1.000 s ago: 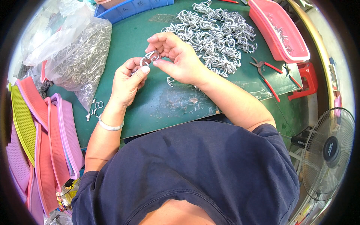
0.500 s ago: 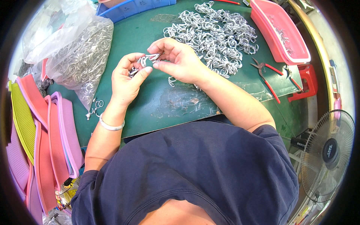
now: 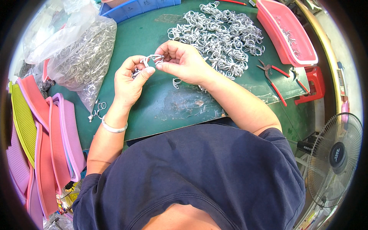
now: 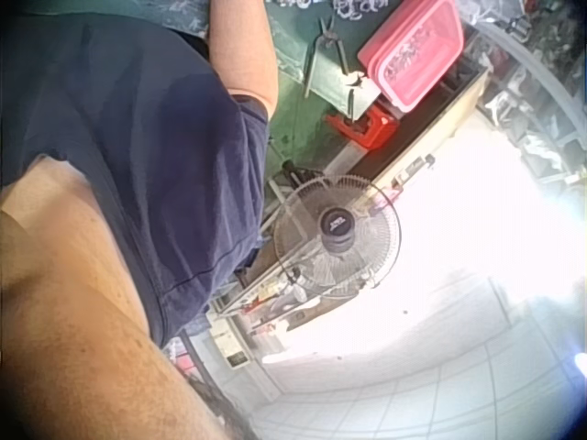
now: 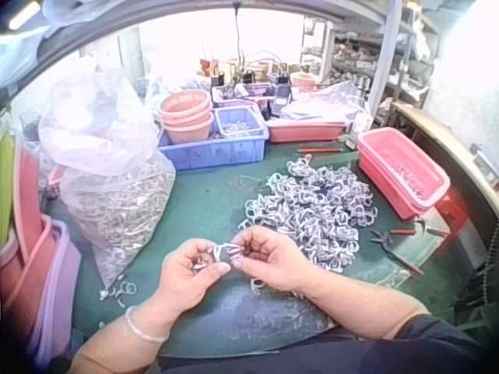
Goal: The person assembles small metal links by hand, connecting them into a chain structure on a workstation.
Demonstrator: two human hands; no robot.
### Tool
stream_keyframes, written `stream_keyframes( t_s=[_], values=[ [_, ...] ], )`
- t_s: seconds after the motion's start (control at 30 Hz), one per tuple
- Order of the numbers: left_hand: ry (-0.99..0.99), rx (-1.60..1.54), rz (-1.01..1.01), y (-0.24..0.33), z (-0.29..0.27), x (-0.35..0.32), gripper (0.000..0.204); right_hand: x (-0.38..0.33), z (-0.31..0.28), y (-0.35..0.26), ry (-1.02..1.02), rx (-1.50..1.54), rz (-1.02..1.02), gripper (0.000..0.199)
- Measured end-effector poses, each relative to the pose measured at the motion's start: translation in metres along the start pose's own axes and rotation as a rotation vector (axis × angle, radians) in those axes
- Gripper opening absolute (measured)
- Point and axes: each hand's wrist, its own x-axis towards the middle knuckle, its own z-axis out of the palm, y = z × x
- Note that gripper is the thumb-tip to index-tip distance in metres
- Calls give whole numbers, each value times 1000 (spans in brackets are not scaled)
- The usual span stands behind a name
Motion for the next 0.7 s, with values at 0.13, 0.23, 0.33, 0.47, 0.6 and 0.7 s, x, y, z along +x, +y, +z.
stream_keyframes(
  t_s=[0.13,0.23,0.33,0.47,0.6,0.7],
  values=[
    [-18,-42,-37,0,1,2,21,-1,-1,-3,-3,-9,12,21],
    [-39,-262,-215,6,-1,2,16,-1,-1,-4,-67,-17,0,23],
    [-74,-649,-451,1,-10,8,21,-2,-6,-9,-158,-160,-3,27],
    [-241,-1100,-507,-14,-26,13,30,1,-24,-18,-456,-793,-242,30],
    [-216,-1159,-541,-12,-22,14,25,-12,-18,-25,-501,-1220,-174,31],
    [-232,-1035,-520,-14,-24,13,29,-12,-20,-20,-496,-1206,-152,27]
  ],
)
